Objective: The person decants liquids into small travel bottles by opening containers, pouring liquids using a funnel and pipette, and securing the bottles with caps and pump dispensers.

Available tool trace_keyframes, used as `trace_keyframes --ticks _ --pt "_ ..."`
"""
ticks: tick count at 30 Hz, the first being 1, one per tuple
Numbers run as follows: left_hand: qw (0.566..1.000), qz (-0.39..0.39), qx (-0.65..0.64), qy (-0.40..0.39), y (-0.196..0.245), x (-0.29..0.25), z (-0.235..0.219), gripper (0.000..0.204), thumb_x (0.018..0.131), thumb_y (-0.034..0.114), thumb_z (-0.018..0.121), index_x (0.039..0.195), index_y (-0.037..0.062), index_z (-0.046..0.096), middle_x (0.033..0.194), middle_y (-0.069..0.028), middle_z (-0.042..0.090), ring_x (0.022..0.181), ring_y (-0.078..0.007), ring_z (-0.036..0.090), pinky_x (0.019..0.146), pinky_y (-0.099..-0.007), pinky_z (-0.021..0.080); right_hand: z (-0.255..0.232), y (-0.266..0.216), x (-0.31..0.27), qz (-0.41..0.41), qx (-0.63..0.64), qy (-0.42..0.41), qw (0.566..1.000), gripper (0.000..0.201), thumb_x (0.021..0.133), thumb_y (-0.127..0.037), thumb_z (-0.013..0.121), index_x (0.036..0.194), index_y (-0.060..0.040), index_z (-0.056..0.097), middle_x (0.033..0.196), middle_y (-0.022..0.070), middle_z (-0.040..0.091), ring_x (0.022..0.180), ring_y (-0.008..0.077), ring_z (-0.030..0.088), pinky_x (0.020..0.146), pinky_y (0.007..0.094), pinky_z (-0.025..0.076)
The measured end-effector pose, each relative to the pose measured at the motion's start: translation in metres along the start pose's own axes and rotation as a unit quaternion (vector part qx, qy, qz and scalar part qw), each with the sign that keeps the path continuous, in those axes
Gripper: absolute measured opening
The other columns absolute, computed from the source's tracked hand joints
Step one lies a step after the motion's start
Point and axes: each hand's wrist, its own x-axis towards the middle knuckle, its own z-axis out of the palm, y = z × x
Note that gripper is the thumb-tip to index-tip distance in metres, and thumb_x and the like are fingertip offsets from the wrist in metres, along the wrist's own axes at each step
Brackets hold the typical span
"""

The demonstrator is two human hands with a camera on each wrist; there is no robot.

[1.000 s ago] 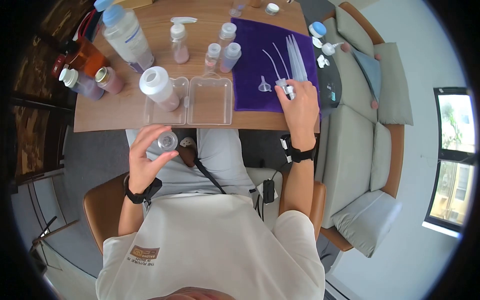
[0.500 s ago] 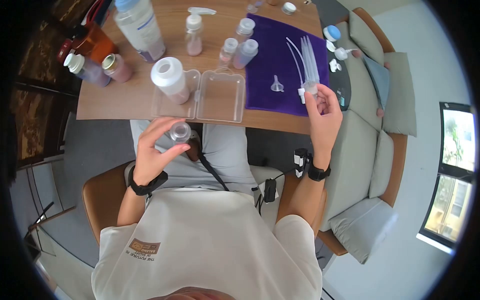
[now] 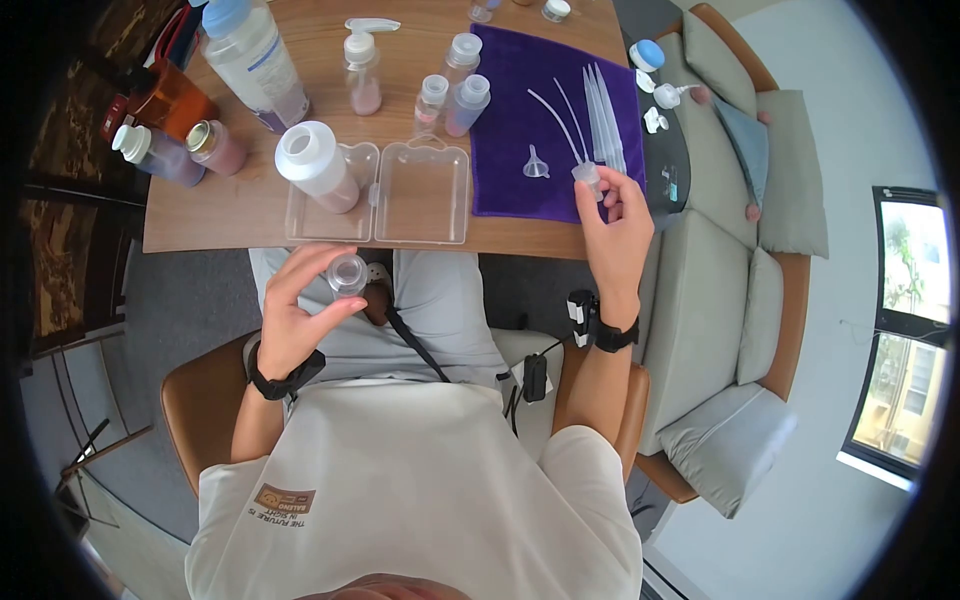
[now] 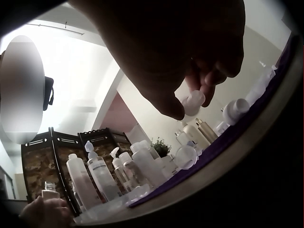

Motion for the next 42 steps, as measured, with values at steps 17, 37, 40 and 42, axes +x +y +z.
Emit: trace_keyframes --ticks 17,37,40,42 --pt "0.999 -0.015 -0.033 -0.017 0.005 0.006 0.003 0.05 0.077 0.012 0.091 0.122 -0.0007 0.074 0.116 -0.0134 0.074 0.11 -0.0296 0.067 0.099 -0.0384 0.051 -0.04 -0.042 -0.021 -0.027 0.227 -0.255 0.94 0.038 0.088 0.006 0.075 0.125 0.0025 0.066 0.112 0.0062 0.073 0.099 0.0097 0.065 0.086 0.0241 0.05" --pt "0.996 0.06 0.061 -0.039 0.007 0.009 0.009 0.048 0.079 0.024 0.09 0.119 0.003 0.074 0.106 -0.0116 0.07 0.102 -0.032 0.065 0.089 -0.0421 0.055 -0.03 -0.096 -0.006 -0.165 0.086 -0.376 0.908 0.042 0.076 -0.003 0.086 0.116 -0.006 0.076 0.105 0.0049 0.074 0.074 0.0132 0.057 0.065 0.0251 0.046" --pt "0.994 0.069 0.068 -0.047 0.01 0.009 0.01 0.048 0.078 0.025 0.09 0.119 0.0031 0.075 0.106 -0.0117 0.069 0.102 -0.0321 0.065 0.09 -0.0422 0.055 -0.015 -0.112 -0.012 -0.192 0.103 -0.393 0.893 0.038 0.078 -0.003 0.086 0.114 -0.0069 0.076 0.107 0.0055 0.074 0.077 0.0139 0.061 0.064 0.0256 0.047" --pt "0.994 0.07 0.064 -0.049 0.011 0.009 0.011 0.048 0.079 0.026 0.09 0.118 0.0032 0.075 0.106 -0.0116 0.069 0.102 -0.0319 0.065 0.09 -0.0421 0.054 -0.012 -0.125 -0.014 -0.186 0.074 -0.423 0.884 0.034 0.08 -0.003 0.084 0.113 -0.0076 0.077 0.109 0.0073 0.073 0.088 0.0201 0.068 0.07 0.0304 0.054"
